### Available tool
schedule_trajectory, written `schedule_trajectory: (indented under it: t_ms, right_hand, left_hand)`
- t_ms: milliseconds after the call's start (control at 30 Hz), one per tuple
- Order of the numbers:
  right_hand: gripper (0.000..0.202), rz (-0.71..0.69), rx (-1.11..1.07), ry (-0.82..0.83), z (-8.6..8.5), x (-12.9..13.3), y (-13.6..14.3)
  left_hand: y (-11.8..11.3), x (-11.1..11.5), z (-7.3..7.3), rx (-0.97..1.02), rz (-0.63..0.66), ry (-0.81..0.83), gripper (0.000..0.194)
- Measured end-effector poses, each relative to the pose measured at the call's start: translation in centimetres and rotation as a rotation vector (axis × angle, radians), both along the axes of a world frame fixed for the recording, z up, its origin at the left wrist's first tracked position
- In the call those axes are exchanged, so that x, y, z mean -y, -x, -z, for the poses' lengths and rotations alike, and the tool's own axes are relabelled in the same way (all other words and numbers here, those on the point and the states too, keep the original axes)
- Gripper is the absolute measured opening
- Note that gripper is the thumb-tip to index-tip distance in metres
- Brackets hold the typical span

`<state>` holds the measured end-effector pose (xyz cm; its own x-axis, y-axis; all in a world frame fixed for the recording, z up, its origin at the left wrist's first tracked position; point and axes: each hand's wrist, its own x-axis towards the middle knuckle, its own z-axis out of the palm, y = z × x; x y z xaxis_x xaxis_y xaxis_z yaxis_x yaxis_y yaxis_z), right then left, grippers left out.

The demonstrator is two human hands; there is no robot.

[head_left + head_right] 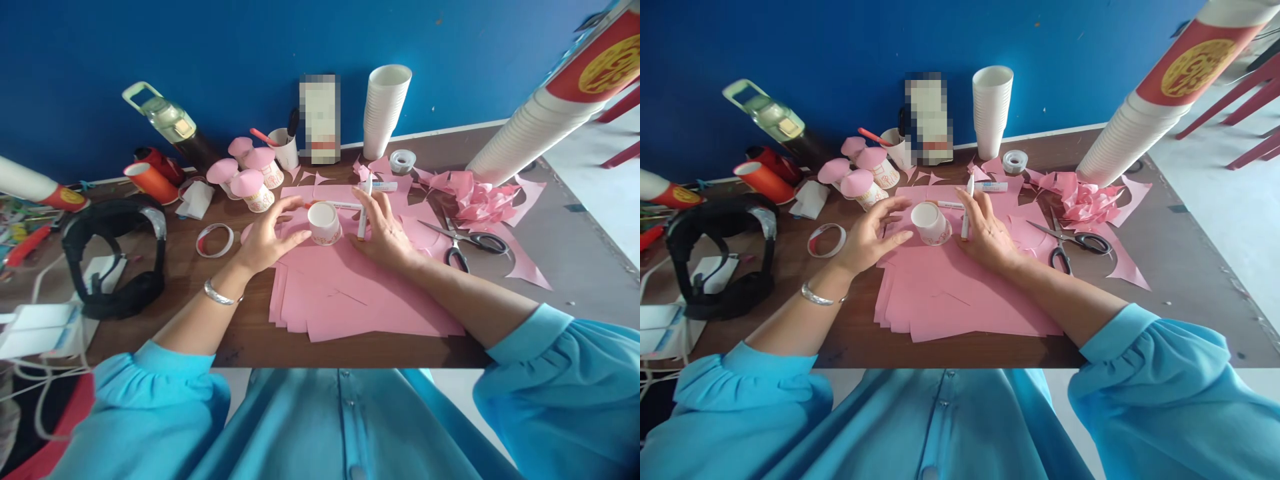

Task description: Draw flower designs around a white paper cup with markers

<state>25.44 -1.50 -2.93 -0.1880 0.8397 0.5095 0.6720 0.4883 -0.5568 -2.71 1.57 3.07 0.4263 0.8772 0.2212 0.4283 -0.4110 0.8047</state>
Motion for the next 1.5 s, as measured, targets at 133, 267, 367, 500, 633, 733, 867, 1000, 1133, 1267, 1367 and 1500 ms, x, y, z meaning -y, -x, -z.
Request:
schedule_trajectory:
  t_ms: [133, 267, 367, 500, 633, 733, 867, 1000, 1133, 1267, 1367, 1500]
  right_hand:
    - [0.094, -0.013, 0.004, 0.004, 0.0, 0.0, -0.1]
    - [0.092, -0.029, 0.006, 0.004, 0.0, 0.1, -0.2]
    - [0.090, -0.033, -0.008, 0.007, 0.0, 0.1, -0.1]
    - [0.083, -0.026, -0.049, -0.027, -0.6, 0.2, -0.1]
    - [0.058, -0.035, -0.118, -0.178, -2.5, 0.8, -0.4]
    - [0.029, -0.097, -0.184, -0.303, -4.6, 2.0, -0.5]
    - [0.026, -0.270, -0.172, -0.320, -6.7, 4.1, -0.1]
    - [0.045, -0.353, -0.107, -0.267, -6.6, 5.1, 0.4]
    - [0.033, -0.403, -0.056, -0.246, -5.8, 5.0, 0.8]
    - [0.010, -0.418, -0.084, -0.227, -5.5, 5.0, 1.4]
    - [0.012, -0.442, -0.081, -0.254, -5.4, 5.0, 1.7]
    - [0.014, -0.424, -0.030, -0.332, -5.2, 4.7, 1.8]
  left_hand:
    - [-1.9, -0.3, 0.3, 0.011, 0.065, 0.022, 0.071]
    - [-2.8, -0.6, 0.7, 0.012, 0.072, 0.008, 0.061]
    - [-2.9, -0.8, 0.6, 0.059, 0.032, 0.016, 0.053]
    - [-2.7, -0.9, 0.7, 0.240, -0.043, 0.141, 0.055]
    - [-2.5, -0.7, 1.2, 0.355, -0.062, 0.239, 0.050]
    - [-2.6, -0.7, 1.9, 0.410, -0.052, 0.287, 0.048]
    - [-2.7, -0.6, 2.6, 0.440, -0.003, 0.310, 0.044]
    - [-2.8, -0.2, 2.9, 0.440, 0.053, 0.367, 0.044]
    - [-2.9, 0.1, 2.6, 0.455, 0.031, 0.367, 0.044]
    - [-2.9, 0.2, 2.4, 0.373, 0.040, 0.358, 0.045]
    - [-2.9, 0.1, 2.4, 0.351, 0.037, 0.348, 0.048]
    - [-3.0, 0.1, 2.4, 0.333, 0.023, 0.331, 0.049]
